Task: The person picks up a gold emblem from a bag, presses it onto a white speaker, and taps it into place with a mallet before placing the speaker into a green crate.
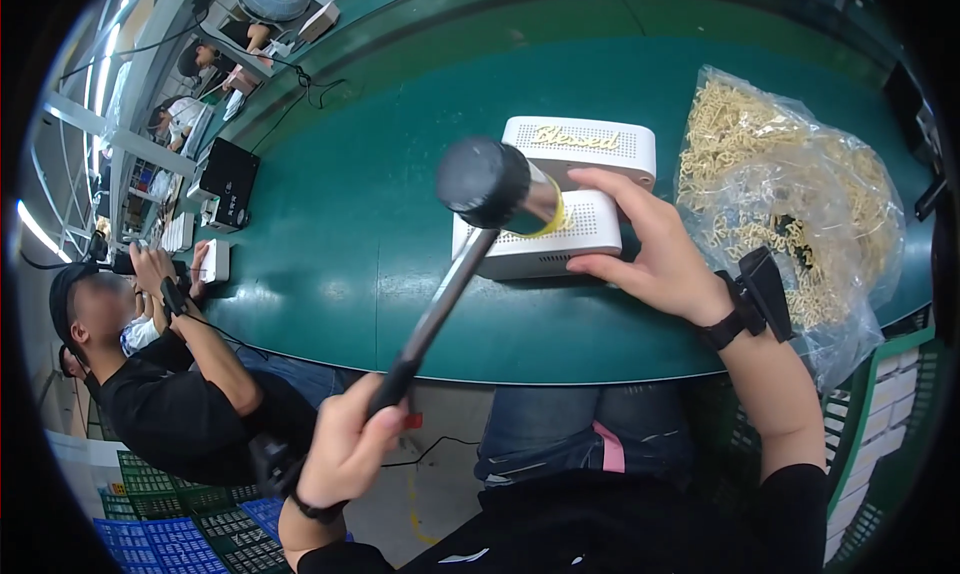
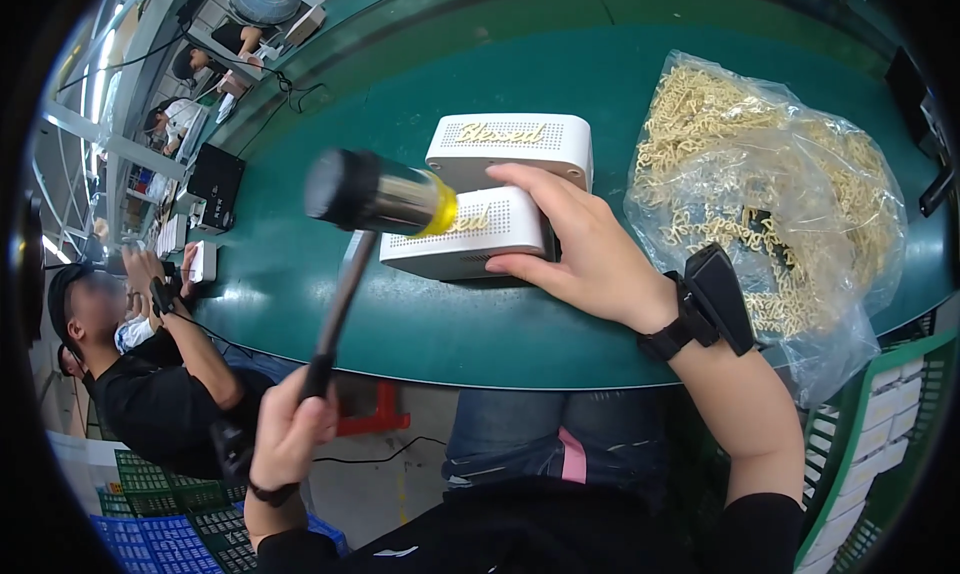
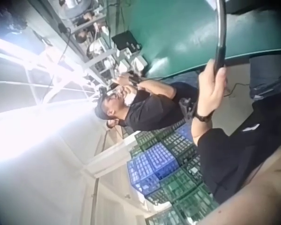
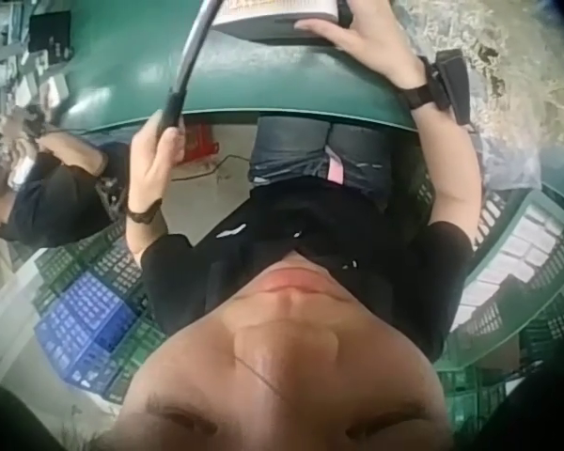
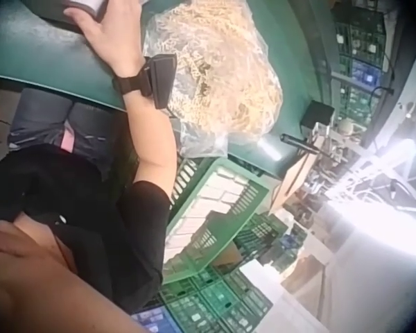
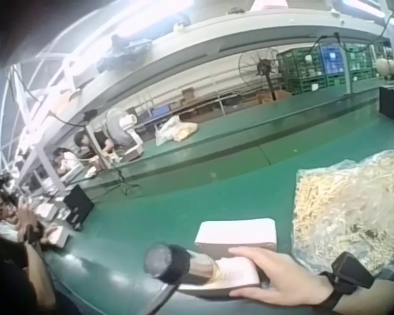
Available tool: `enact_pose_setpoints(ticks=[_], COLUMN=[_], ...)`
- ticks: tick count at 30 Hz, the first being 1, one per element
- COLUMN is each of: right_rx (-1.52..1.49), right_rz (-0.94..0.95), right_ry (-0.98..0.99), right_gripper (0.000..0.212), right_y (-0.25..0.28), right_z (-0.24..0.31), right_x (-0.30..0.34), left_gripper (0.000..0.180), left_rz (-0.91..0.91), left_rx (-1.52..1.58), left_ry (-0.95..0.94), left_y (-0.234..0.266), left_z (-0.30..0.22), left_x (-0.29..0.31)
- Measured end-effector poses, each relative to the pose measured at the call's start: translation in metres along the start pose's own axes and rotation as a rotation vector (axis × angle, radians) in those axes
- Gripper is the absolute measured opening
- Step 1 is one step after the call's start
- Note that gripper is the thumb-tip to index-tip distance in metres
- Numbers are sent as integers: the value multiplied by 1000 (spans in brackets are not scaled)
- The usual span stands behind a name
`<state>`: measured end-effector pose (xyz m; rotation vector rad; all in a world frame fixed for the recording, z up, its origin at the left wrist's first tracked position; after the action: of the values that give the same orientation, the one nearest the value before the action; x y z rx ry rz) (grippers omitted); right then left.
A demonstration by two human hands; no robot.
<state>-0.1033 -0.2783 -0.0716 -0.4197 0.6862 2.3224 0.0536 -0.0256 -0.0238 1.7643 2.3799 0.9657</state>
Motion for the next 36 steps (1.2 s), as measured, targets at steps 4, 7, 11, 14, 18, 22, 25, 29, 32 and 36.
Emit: enact_pose_setpoints(ticks=[4, 7, 11, 14, 18, 22, 25, 29, 32, 36], right_rx=[45, 93, 138, 184, 176, -64, -154, -41, -125, -146], right_rz=[40, 64, 87, 88, 75, -72, -31, -64, -69, -18], right_ry=[68, 144, 87, 24, 54, -65, -151, -162, -179, -184], right_gripper=[64, 56, 45, 47, 55, 66, 77, 77, 78, 78], right_y=[-2, -11, -16, -2, -1, -7, -9, -3, -9, -7], right_z=[5, 17, 9, 5, -4, -10, -22, -43, -22, -15], right_x=[-2, -6, 2, 17, 22, 18, 16, 26, 18, 14], left_gripper=[23, 23, 27, 29, 30, 31, 32, 32, 33, 33], left_rz=[-157, -108, -87, -70, -50, -32, 0, 50, 13, 39], left_rx=[151, 55, 13, 33, 95, 89, 75, 68, 75, -23], left_ry=[-85, 20, -101, -274, -283, -299, -286, -262, -290, -198], left_y=[19, 6, 18, -2, -5, -7, -3, 3, 4, -3], left_z=[-11, 3, -3, 1, 2, -1, -2, -8, -10, 13], left_x=[19, 11, 20, 10, 13, 16, 15, 11, 14, 1])
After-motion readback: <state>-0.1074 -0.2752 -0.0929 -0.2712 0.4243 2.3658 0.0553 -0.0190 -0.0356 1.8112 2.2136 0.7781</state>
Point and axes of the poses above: each hand's wrist, its own x-axis away from the middle knuckle, its own y-axis out of the back of the hand, z = x × y, the point moved 6 cm from there along -x, towards the middle knuckle, and after that the axes turned 1 degree about -y, right-handed, at the moved point
